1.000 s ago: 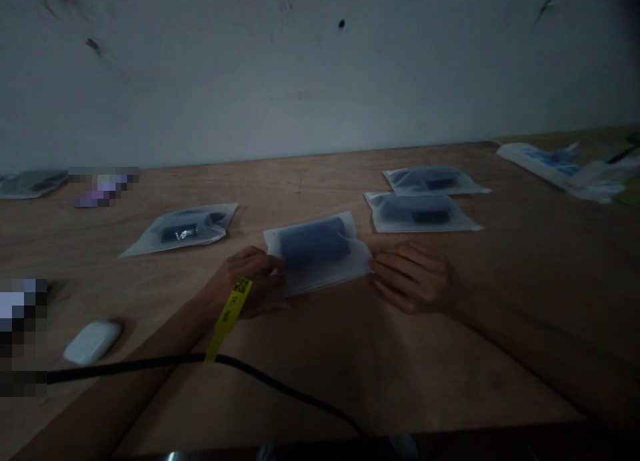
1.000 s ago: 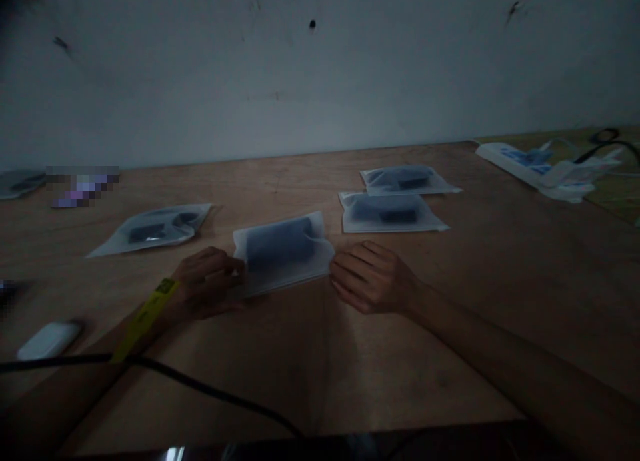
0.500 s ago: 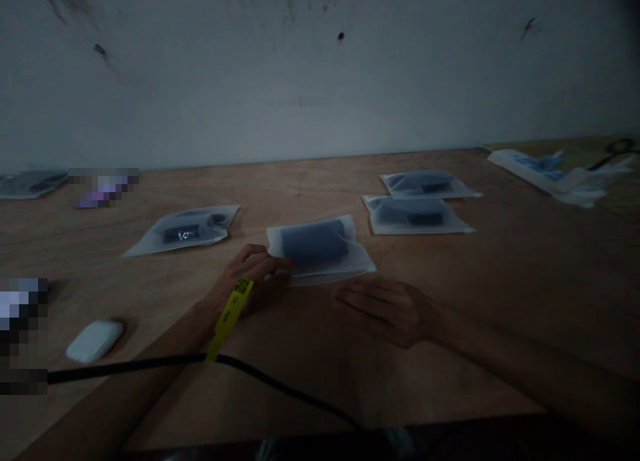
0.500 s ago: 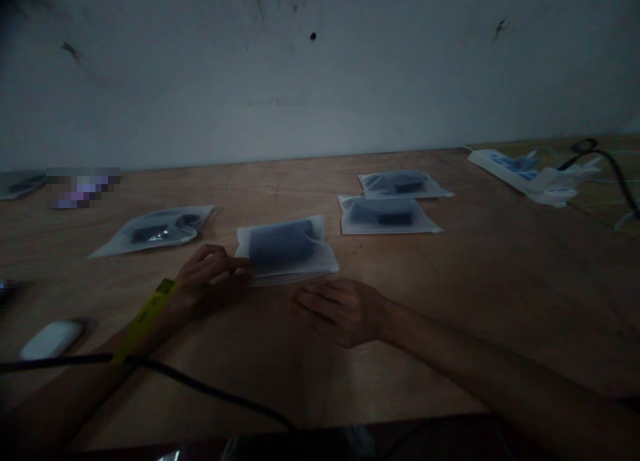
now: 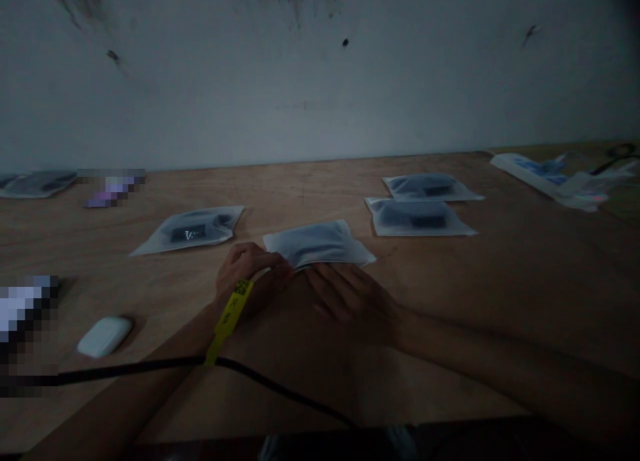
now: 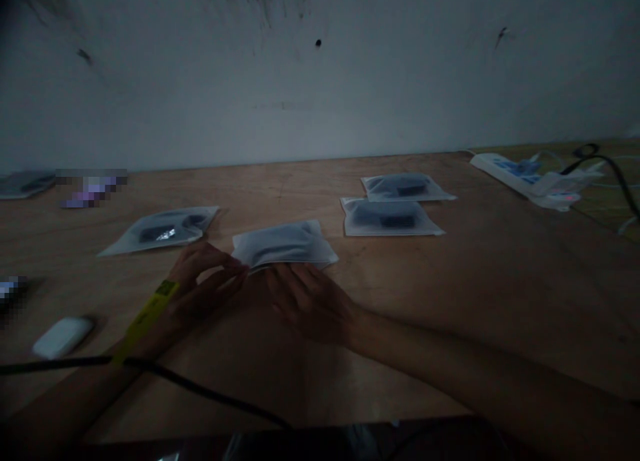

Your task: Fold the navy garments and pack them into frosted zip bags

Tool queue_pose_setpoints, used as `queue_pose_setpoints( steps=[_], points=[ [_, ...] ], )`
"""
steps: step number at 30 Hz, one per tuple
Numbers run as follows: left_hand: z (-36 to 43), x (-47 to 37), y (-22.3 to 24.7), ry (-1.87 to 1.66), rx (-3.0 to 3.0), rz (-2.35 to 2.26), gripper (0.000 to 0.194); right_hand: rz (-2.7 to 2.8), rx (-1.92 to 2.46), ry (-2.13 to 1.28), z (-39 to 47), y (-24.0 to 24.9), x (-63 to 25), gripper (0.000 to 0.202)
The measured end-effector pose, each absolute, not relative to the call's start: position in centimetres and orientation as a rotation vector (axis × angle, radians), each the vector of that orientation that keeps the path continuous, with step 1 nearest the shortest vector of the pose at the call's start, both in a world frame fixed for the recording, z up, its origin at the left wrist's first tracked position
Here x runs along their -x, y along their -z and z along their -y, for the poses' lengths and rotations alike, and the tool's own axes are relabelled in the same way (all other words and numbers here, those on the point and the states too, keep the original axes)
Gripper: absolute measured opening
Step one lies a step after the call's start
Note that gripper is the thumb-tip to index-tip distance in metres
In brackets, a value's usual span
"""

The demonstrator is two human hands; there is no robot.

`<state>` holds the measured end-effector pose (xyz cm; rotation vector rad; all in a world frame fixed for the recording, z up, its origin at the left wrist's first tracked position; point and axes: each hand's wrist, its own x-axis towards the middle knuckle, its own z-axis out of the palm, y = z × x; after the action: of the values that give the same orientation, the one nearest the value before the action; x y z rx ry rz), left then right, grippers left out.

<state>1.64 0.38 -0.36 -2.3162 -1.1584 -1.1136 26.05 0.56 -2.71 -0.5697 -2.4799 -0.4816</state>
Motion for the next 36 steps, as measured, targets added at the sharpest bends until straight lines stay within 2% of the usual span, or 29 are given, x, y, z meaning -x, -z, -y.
queue_pose_setpoints(
  steps=[3, 5, 9, 13, 18, 21, 22, 27, 30, 33, 36],
  points=[
    [-0.4, -1.7, 0.2, 1.107, 2.31, 0.972, 0.009, 2.433, 0.577, 0.424, -0.6, 2.9, -25.7, 0.033],
    [-0.4, -1.7, 0.0, 1.12, 2.282, 0.883, 0.015, 2.416, 0.614, 0.418, -0.6, 3.1, -25.7, 0.036],
    [-0.5, -1.5, -0.3, 1.139, 2.314, 0.877, 0.016, 2.475, 0.673, 0.397, -0.9, 3.1, -25.7, 0.04],
    [-0.6, -1.4, -0.2, 1.065, 2.339, 0.901, 0.017, 2.6, 0.684, 0.195, -1.4, 2.2, -25.4, 0.042],
    [-0.7, -1.3, 0.3, 1.048, 2.364, 0.883, 0.021, 2.619, 0.764, 0.057, -1.8, 1.6, -24.5, 0.057],
    [-0.5, -1.5, 0.3, 0.945, 2.498, 1.014, 0.017, 2.6, 0.764, 0.062, -2.0, 1.9, -24.2, 0.061],
    [-0.4, -1.5, 0.2, 0.892, 2.567, 1.062, 0.02, 2.593, 0.762, 0.087, -2.0, 1.9, -24.2, 0.06],
    [-0.6, -1.6, 0.1, 0.585, 2.9, 1.142, 0.059, 2.579, 0.692, 0.271, -1.5, 2.0, -24.7, 0.047],
    [-0.9, -1.2, 0.2, 0.492, 2.995, 1.166, 0.063, 2.487, 0.587, 0.377, -1.1, 2.3, -25.4, 0.037],
    [-1.2, -0.9, 0.5, 0.426, 3.047, 1.168, 0.067, 2.375, 0.411, 0.415, -0.7, 2.7, -26.6, 0.016],
    [-1.3, -0.7, 0.6, 0.376, 3.071, 1.118, 0.067, 2.332, 0.255, 0.37, -0.1, 2.7, -28.2, 0.014]
  ],
)
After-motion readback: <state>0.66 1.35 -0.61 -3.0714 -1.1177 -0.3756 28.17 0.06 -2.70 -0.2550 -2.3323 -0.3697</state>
